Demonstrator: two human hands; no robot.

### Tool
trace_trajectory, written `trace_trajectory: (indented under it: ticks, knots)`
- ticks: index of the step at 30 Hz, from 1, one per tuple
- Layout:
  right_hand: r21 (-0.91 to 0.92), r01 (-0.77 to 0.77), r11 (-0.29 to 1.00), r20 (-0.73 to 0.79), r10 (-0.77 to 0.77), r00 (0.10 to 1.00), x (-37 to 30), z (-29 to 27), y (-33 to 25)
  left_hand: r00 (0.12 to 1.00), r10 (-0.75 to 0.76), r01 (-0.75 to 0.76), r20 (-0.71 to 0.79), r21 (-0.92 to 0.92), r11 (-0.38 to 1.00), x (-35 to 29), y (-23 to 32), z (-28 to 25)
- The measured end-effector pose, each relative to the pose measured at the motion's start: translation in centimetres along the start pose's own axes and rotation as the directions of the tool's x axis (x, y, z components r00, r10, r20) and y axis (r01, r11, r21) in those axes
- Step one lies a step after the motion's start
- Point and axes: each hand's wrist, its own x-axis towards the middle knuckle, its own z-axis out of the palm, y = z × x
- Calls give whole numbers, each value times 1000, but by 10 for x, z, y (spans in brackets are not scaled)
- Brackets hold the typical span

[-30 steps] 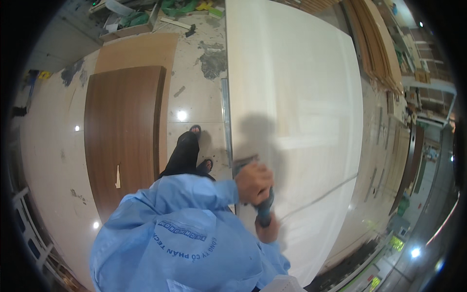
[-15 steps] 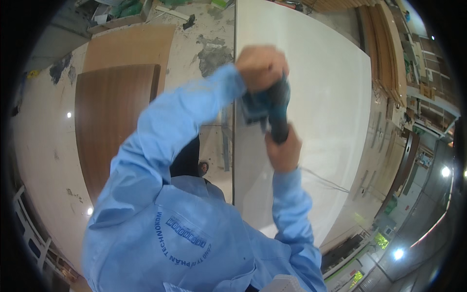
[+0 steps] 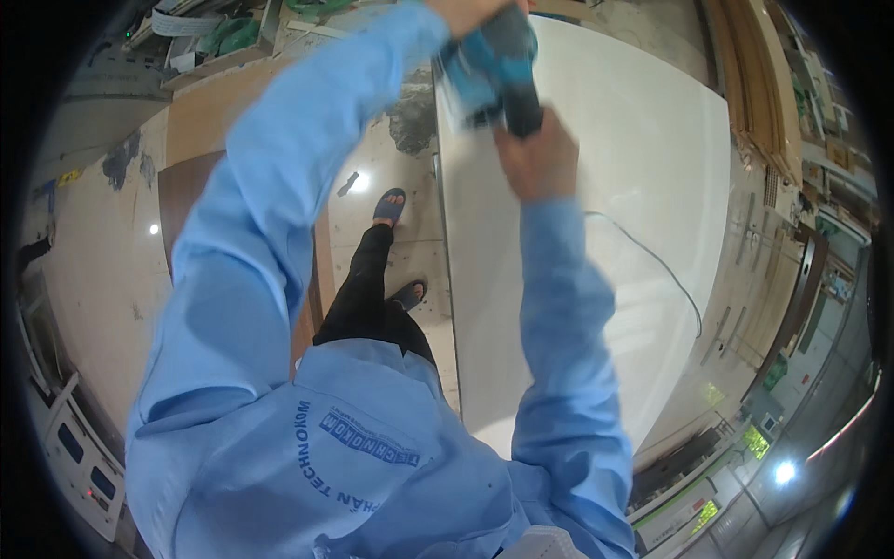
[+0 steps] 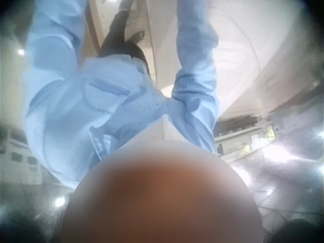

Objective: The person uses an electric sander to smooth the surface of a large white wooden panel. They move the sander across the panel in overlapping passes, covering different areas systematically.

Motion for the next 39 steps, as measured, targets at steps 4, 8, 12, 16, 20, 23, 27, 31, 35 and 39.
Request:
trace_trajectory:
  ticks: [4,8,12,16,20,23,27,31,35,39]
  knots:
    - [136,-121,983,31,118,992,-151,-28,36,993,-109,114,35,-197,974,-96,123,43]
    - [79,-285,955,137,273,952,-299,-58,62,977,-187,211,103,-333,919,-194,247,68]
    - [-22,-391,920,194,387,901,-421,-83,86,973,-172,213,154,-316,924,-260,349,86]
    - [-102,-485,868,121,495,860,-438,-77,79,965,-119,202,234,-372,906,-262,357,89]
    - [57,-287,956,144,277,950,-319,-62,62,981,-161,184,107,-266,946,-201,263,65]
    - [88,-146,985,123,134,983,-200,-43,40,988,-132,150,85,-251,956,-129,171,40]
    - [119,-50,992,47,45,998,-48,-8,-5,964,-219,250,149,-238,939,-29,50,1]
    - [-79,29,996,105,-21,994,87,14,-40,981,-187,190,50,-70,979,50,-49,-43]
    - [-17,56,998,81,-54,995,115,23,-36,981,-194,193,-2,-119,974,64,-77,-52]
    - [43,1,999,47,-3,999,11,11,-4,970,-209,232,125,-218,948,4,-8,-11]
